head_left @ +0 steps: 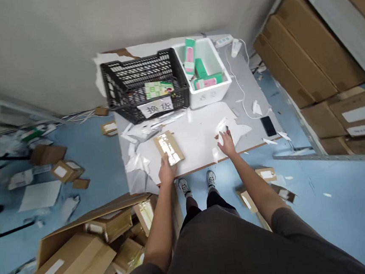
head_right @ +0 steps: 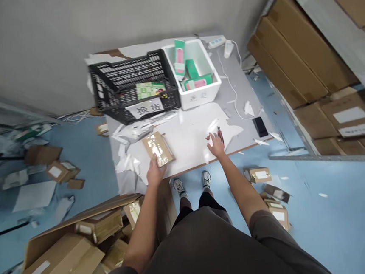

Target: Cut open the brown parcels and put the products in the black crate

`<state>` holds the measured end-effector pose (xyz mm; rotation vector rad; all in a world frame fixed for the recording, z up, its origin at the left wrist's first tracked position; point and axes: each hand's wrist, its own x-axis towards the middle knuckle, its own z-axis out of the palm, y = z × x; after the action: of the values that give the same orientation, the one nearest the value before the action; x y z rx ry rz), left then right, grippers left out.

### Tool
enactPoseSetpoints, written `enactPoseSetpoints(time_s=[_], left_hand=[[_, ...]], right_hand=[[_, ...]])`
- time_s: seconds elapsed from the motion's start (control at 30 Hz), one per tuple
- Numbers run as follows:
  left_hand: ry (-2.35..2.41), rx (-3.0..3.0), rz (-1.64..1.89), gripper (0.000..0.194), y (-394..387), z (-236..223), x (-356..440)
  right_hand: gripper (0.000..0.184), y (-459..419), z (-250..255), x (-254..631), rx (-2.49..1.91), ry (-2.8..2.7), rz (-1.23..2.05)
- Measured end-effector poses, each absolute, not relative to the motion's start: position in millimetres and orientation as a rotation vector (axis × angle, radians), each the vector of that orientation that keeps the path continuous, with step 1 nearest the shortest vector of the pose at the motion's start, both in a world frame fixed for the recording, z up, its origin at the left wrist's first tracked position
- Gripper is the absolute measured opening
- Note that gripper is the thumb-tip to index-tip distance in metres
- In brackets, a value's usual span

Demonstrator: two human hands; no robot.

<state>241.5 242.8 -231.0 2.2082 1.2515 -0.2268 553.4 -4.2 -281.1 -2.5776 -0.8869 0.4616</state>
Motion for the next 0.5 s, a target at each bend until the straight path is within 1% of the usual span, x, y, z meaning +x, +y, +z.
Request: enactPoseSetpoints(time_s=[0.1,0.2,0.27,0.33,0.43,0.5], left_hand=[[1.288,2.235,-0.211,0.096,245,-234,245],[1.334,2.255,-0.193,0.1,245,-236,248],[1.382,2.26,-0.205,0.102,245,-235,249],[1.443,2.253,-0.242,0.103,242,-232,251],[1.504,2.242,-0.279,0.101,235,-226,255],[1.505,2.229,-0.284,0.099,230,-223,260]], right_hand=[[0.07,-55,-292,598,-2.702,-0.694,0.47],[0.068,-77,-303,617,-2.715,-0.618,0.467],[0.063,-74,-312,622,-2.676,-0.607,0.488],[0.057,-62,-320,625,-2.643,-0.551,0.576],[0.05,-43,-328,625,-2.631,-0.41,0.751],[0.044,-38,-329,624,-2.644,-0.337,0.796]])
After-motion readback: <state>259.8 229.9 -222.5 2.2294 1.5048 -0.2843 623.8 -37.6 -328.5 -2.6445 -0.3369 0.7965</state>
